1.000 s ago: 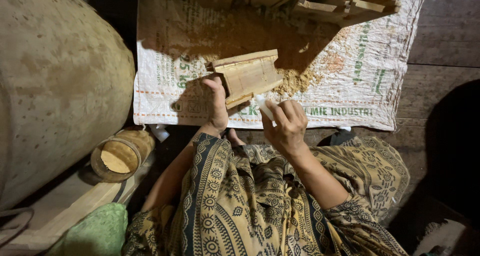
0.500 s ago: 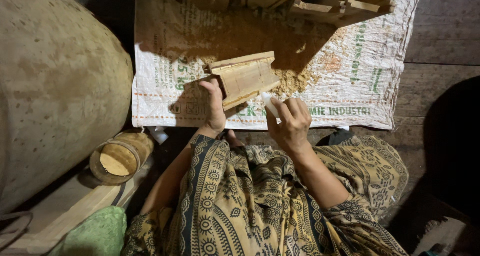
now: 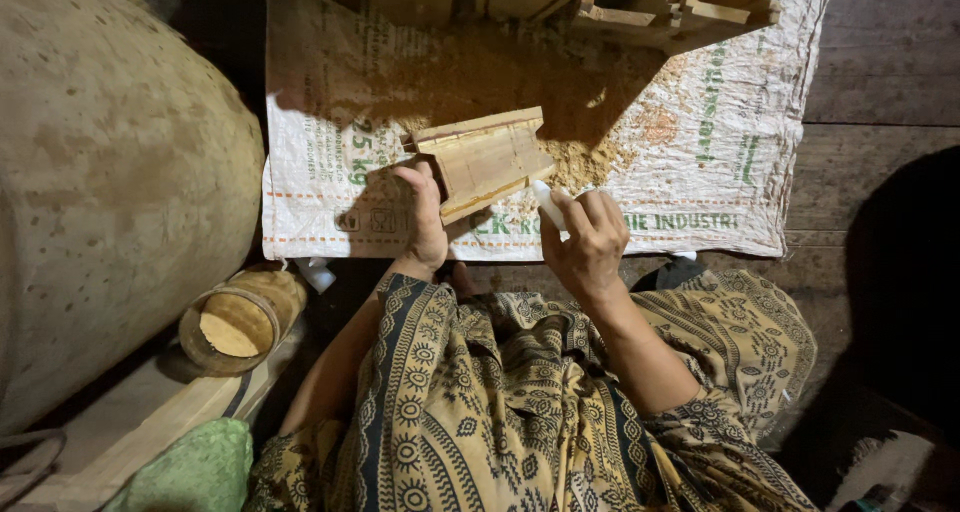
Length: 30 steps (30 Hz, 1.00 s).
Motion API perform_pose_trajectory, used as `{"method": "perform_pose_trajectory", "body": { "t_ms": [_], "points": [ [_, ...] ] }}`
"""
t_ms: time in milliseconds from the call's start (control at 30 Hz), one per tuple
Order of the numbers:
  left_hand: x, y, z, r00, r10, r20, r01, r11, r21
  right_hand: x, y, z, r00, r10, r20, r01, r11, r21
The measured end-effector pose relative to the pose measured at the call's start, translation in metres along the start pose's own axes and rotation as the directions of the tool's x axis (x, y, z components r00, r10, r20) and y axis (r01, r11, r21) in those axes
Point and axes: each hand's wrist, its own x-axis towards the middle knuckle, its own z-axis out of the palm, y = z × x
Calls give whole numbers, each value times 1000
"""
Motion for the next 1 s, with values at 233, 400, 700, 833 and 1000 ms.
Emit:
{"method": "perform_pose_trajectory", "body": {
  "t_ms": [233,400,700,833,1000],
  "points": [
    [-1,3,-3,999,18,32,-20,998,51,-5,8,4,999,5,-35,-6,999,-37],
    [8,-32,-20,1000,15,16,-15,999,35,-3,10,1,999,16,-43,-18,999,-43],
    [5,-47,-16,999,2,37,-3,999,39,-12,16,7,999,21,-33,-22,999,-31],
    [9,-35,-22,999,19,42,-21,999,29,-8,10,5,1000,18,-25,-19,999,-25],
    [-1,-9,-13,999,23,38,-24,999,32,-11,13,6,999,21,-31,-21,999,-25]
  ]
}}
